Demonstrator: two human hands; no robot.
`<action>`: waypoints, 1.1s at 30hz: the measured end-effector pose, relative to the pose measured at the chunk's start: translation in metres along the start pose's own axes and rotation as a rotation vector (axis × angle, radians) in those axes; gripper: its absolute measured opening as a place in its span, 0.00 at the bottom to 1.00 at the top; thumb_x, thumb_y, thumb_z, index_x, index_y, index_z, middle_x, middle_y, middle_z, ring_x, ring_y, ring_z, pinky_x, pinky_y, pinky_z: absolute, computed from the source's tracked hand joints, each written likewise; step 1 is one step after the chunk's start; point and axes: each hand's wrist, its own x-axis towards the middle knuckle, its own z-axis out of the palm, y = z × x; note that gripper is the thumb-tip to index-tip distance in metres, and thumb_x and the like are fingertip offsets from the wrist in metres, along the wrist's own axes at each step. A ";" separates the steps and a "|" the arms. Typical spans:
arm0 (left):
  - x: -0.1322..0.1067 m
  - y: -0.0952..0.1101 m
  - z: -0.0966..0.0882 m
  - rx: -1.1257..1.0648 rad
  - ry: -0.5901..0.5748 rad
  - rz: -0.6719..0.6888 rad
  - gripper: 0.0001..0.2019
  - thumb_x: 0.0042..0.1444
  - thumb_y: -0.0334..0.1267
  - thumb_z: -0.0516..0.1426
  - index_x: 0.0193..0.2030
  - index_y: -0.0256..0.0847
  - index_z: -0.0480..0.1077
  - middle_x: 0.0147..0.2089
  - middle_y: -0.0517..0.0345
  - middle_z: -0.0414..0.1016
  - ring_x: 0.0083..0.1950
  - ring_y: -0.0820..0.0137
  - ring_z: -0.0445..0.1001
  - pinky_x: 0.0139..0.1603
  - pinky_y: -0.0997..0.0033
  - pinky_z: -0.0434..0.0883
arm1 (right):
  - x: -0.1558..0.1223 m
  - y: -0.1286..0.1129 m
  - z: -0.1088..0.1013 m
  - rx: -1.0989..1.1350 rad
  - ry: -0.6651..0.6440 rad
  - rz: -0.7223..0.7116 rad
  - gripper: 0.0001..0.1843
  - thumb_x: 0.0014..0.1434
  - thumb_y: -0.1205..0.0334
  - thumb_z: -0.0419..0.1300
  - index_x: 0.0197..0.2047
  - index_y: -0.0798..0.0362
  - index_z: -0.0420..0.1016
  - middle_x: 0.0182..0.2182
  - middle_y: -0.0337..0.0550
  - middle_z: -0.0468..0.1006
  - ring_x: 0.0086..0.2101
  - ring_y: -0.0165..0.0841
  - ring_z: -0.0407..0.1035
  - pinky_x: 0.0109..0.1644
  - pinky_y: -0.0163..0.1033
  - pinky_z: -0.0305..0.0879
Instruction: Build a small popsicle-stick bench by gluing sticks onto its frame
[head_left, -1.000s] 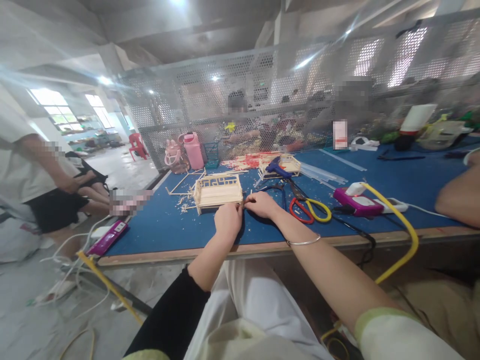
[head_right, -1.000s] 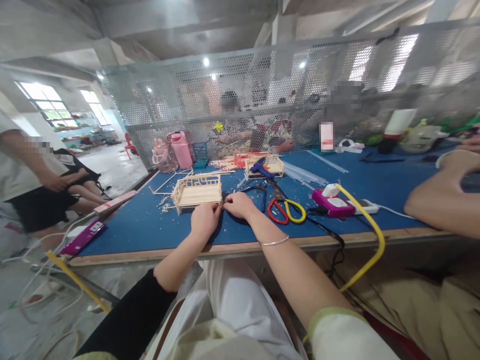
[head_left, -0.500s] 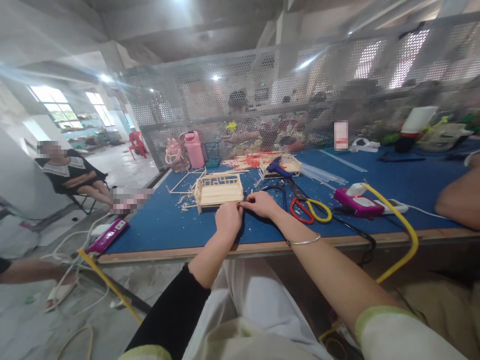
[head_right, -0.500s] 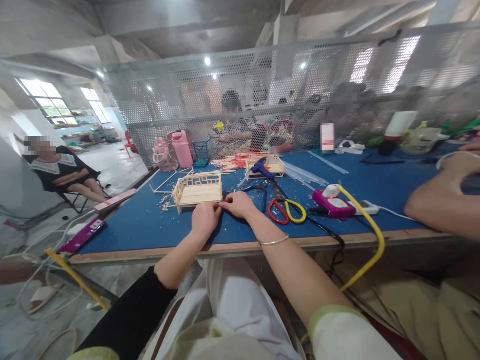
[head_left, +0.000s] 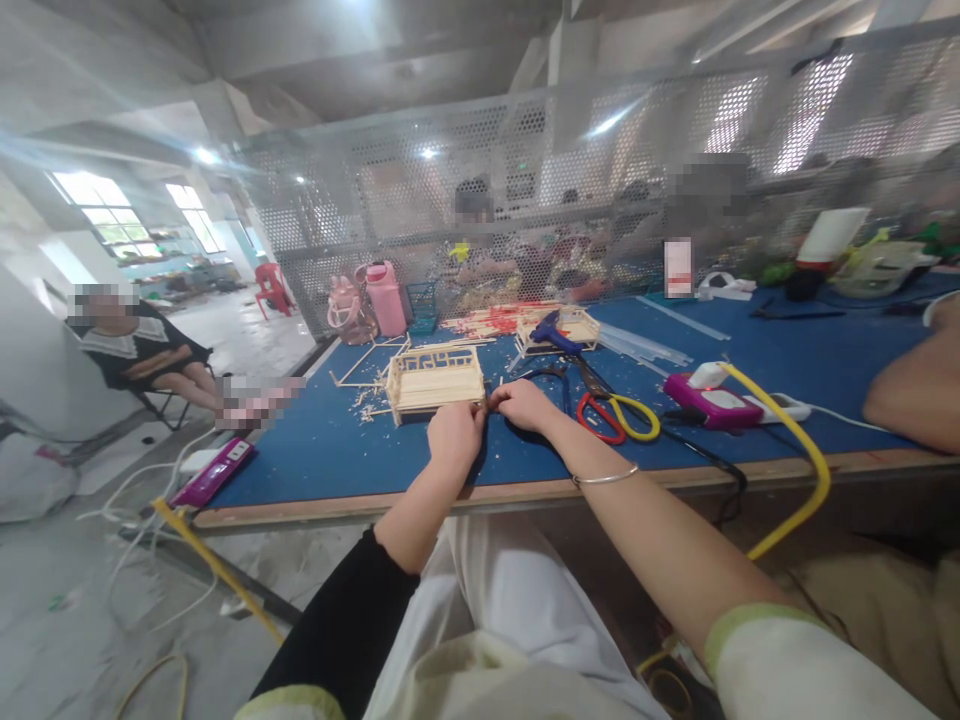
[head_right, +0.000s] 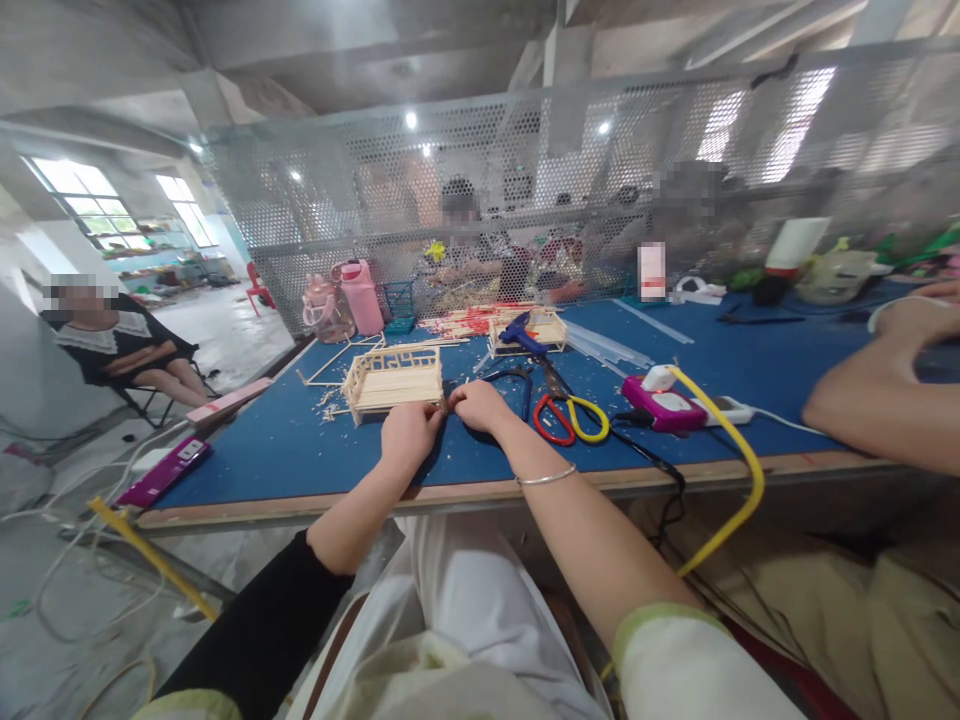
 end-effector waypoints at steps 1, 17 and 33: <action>0.000 0.000 0.000 0.003 0.001 0.001 0.15 0.59 0.42 0.49 0.38 0.42 0.77 0.37 0.47 0.79 0.42 0.62 0.76 0.39 0.70 0.67 | -0.001 0.000 0.000 -0.004 0.003 -0.002 0.16 0.47 0.73 0.53 0.33 0.54 0.81 0.32 0.41 0.82 0.35 0.31 0.72 0.39 0.30 0.62; -0.001 0.002 -0.001 0.001 -0.010 -0.019 0.15 0.59 0.42 0.49 0.38 0.42 0.76 0.38 0.49 0.78 0.43 0.63 0.75 0.40 0.70 0.67 | -0.004 -0.004 -0.001 -0.030 0.024 0.008 0.13 0.50 0.68 0.54 0.32 0.55 0.81 0.31 0.42 0.81 0.33 0.31 0.71 0.35 0.31 0.59; -0.001 0.001 -0.002 -0.005 -0.039 -0.029 0.15 0.59 0.41 0.48 0.42 0.40 0.75 0.40 0.46 0.78 0.44 0.62 0.75 0.43 0.67 0.68 | -0.004 -0.004 0.001 -0.085 0.050 -0.008 0.18 0.55 0.50 0.57 0.28 0.55 0.80 0.26 0.43 0.79 0.27 0.29 0.67 0.29 0.32 0.53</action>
